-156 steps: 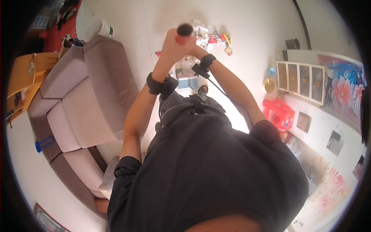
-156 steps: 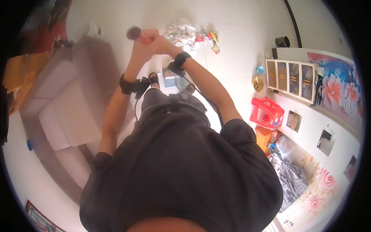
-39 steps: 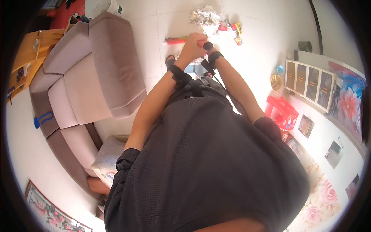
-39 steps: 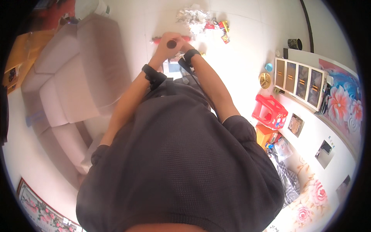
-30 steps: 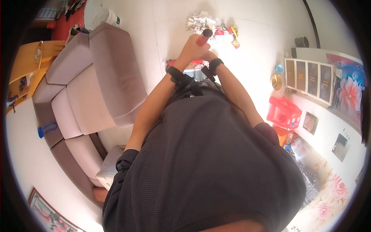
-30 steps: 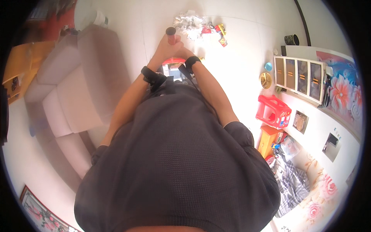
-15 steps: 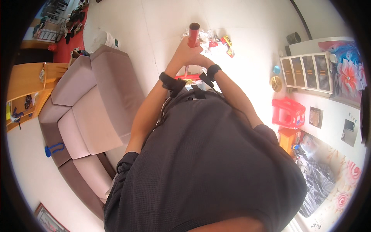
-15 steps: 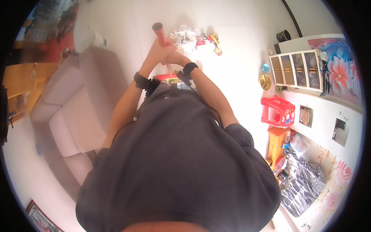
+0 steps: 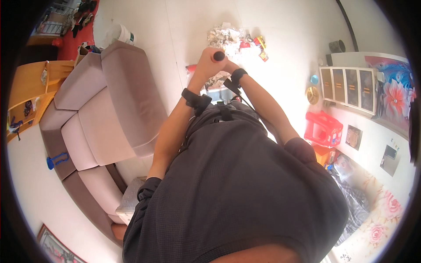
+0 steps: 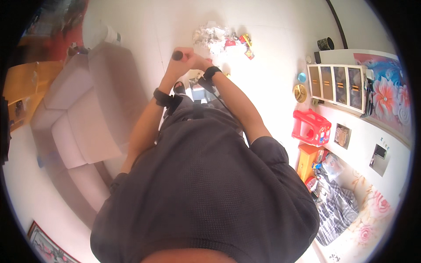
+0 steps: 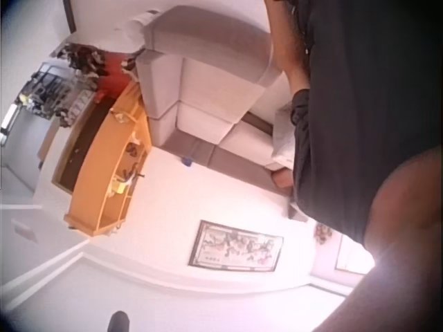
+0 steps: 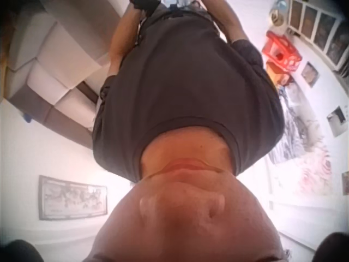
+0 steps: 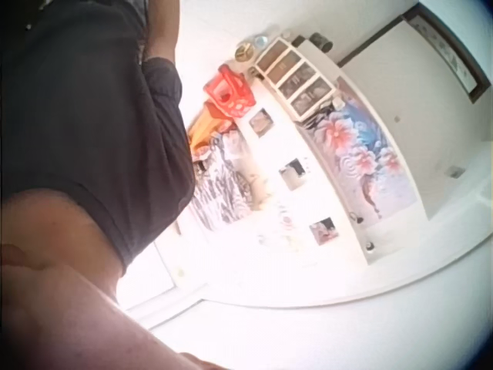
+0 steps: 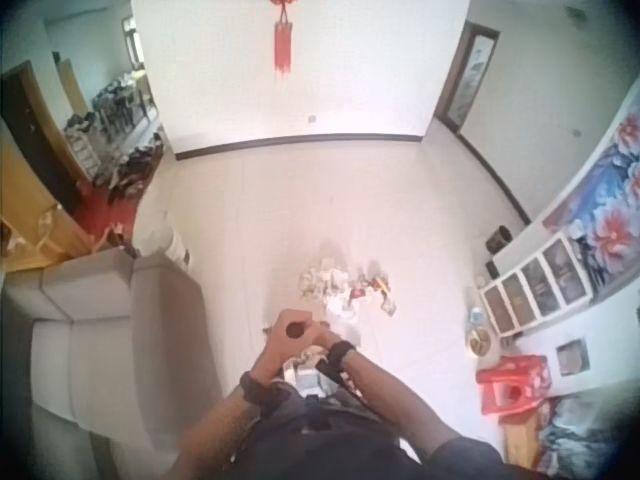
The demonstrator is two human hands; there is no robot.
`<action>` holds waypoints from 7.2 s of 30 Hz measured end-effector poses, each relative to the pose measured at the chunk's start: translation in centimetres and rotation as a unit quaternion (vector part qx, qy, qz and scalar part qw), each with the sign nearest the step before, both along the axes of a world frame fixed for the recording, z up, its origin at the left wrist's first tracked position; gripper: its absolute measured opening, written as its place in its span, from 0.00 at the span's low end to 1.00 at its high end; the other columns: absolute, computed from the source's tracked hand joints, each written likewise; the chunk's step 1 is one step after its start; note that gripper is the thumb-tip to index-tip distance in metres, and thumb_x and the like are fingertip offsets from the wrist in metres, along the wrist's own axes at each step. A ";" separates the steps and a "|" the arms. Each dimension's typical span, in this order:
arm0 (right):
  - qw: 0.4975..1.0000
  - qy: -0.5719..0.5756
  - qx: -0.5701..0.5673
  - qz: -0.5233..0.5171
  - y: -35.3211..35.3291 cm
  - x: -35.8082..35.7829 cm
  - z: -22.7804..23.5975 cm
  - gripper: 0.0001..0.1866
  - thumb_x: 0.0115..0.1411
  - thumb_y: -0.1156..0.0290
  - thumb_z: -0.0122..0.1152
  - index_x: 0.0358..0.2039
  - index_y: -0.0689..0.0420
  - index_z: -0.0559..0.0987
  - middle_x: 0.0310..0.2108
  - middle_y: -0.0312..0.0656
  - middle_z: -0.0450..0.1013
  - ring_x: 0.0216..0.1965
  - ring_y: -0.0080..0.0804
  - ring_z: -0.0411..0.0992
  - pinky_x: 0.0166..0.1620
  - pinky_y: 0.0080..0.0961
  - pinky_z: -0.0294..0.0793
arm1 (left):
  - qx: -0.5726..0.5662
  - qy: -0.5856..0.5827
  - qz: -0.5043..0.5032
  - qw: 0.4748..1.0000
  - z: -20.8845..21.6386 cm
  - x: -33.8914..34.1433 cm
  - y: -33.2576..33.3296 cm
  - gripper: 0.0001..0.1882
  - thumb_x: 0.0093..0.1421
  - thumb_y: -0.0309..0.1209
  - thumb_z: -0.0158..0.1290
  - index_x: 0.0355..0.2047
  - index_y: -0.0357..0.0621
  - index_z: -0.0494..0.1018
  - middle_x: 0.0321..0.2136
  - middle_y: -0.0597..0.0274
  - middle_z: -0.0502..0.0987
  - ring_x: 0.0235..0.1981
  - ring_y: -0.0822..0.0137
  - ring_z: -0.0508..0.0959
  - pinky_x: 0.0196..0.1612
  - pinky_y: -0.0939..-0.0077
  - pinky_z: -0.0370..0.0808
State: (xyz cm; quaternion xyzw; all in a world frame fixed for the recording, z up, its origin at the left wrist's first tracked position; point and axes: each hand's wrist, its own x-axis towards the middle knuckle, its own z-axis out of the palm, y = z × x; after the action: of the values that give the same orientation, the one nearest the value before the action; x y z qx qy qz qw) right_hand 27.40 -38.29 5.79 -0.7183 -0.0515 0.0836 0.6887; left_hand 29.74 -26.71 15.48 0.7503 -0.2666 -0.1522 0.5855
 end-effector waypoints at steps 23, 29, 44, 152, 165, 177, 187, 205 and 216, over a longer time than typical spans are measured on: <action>0.989 0.113 -0.040 -0.086 0.8 -1.5 -4.2 0.13 0.51 0.78 0.62 0.39 0.62 0.77 0.33 0.38 0.75 0.38 0.24 0.71 0.38 0.24 0.72 | 0.022 0.094 -0.079 0.992 -1.4 3.0 0.1 0.11 0.46 0.29 0.53 0.19 0.30 0.70 0.14 0.50 0.70 0.18 0.62 0.73 0.26 0.65 0.70; 0.990 0.115 -0.056 -0.063 2.9 1.0 -3.2 0.13 0.51 0.78 0.62 0.39 0.62 0.77 0.33 0.38 0.75 0.38 0.24 0.71 0.38 0.23 0.72 | 0.063 0.091 -0.056 0.992 -3.8 5.0 1.1 0.13 0.45 0.32 0.55 0.22 0.31 0.72 0.17 0.53 0.74 0.21 0.59 0.75 0.30 0.67 0.72; 0.997 -0.031 0.067 0.036 2.1 0.9 3.5 0.12 0.50 0.80 0.59 0.37 0.61 0.78 0.28 0.37 0.74 0.32 0.24 0.70 0.34 0.24 0.71 | -0.007 0.076 -0.054 0.996 5.7 1.5 2.2 0.11 0.47 0.26 0.55 0.14 0.41 0.63 0.12 0.72 0.62 0.16 0.78 0.63 0.21 0.78 0.60; 0.975 -0.088 -0.196 -0.056 9.0 -11.4 6.9 0.12 0.50 0.69 0.66 0.36 0.58 0.81 0.29 0.45 0.78 0.31 0.38 0.77 0.38 0.28 0.73 | 0.161 0.137 -0.110 0.971 -11.7 -10.9 14.7 0.31 0.54 0.29 0.56 0.56 0.38 0.58 0.48 0.45 0.71 0.51 0.51 0.73 0.52 0.66 0.70; 0.977 -0.173 -0.117 -0.043 12.1 -1.4 23.0 0.13 0.54 0.71 0.66 0.39 0.61 0.81 0.34 0.39 0.79 0.35 0.26 0.78 0.45 0.24 0.76 | 0.080 0.014 0.055 0.995 -1.0 -3.4 17.5 0.15 0.63 0.39 0.49 0.40 0.40 0.68 0.25 0.50 0.76 0.26 0.52 0.77 0.32 0.63 0.71; 0.955 -0.291 0.034 0.050 8.4 8.9 28.2 0.12 0.56 0.71 0.64 0.39 0.62 0.76 0.35 0.38 0.77 0.37 0.25 0.76 0.47 0.25 0.74 | 0.226 -0.060 0.184 0.955 4.0 4.2 14.5 0.15 0.64 0.42 0.47 0.37 0.42 0.68 0.25 0.49 0.77 0.30 0.45 0.77 0.33 0.55 0.71; 0.935 -0.320 0.086 0.130 7.1 15.1 31.4 0.13 0.54 0.71 0.64 0.39 0.62 0.76 0.33 0.38 0.77 0.33 0.25 0.74 0.45 0.27 0.74 | 0.206 -0.071 0.298 0.929 6.6 8.4 12.3 0.13 0.64 0.41 0.47 0.37 0.43 0.67 0.25 0.50 0.77 0.29 0.45 0.77 0.32 0.54 0.71; 0.943 -0.212 0.120 0.229 15.0 22.1 27.2 0.13 0.54 0.78 0.63 0.40 0.65 0.78 0.34 0.39 0.78 0.37 0.24 0.76 0.47 0.25 0.75 | 0.239 -0.100 0.360 0.896 3.0 12.0 19.4 0.14 0.64 0.40 0.48 0.39 0.41 0.66 0.22 0.49 0.75 0.26 0.46 0.76 0.28 0.55 0.70; 0.914 -0.178 0.186 0.313 18.6 40.7 31.3 0.11 0.53 0.78 0.64 0.39 0.65 0.79 0.33 0.37 0.78 0.36 0.23 0.75 0.47 0.24 0.75 | 0.254 -0.038 0.445 0.858 8.1 27.6 21.5 0.12 0.63 0.39 0.49 0.38 0.44 0.67 0.23 0.49 0.76 0.28 0.46 0.77 0.31 0.55 0.71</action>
State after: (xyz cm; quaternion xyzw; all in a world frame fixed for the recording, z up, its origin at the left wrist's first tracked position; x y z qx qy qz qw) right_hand 68.09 -19.65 37.14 -0.5273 -0.4104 0.1544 0.7278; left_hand 57.33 -5.25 23.61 0.9169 0.1216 0.0904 0.3693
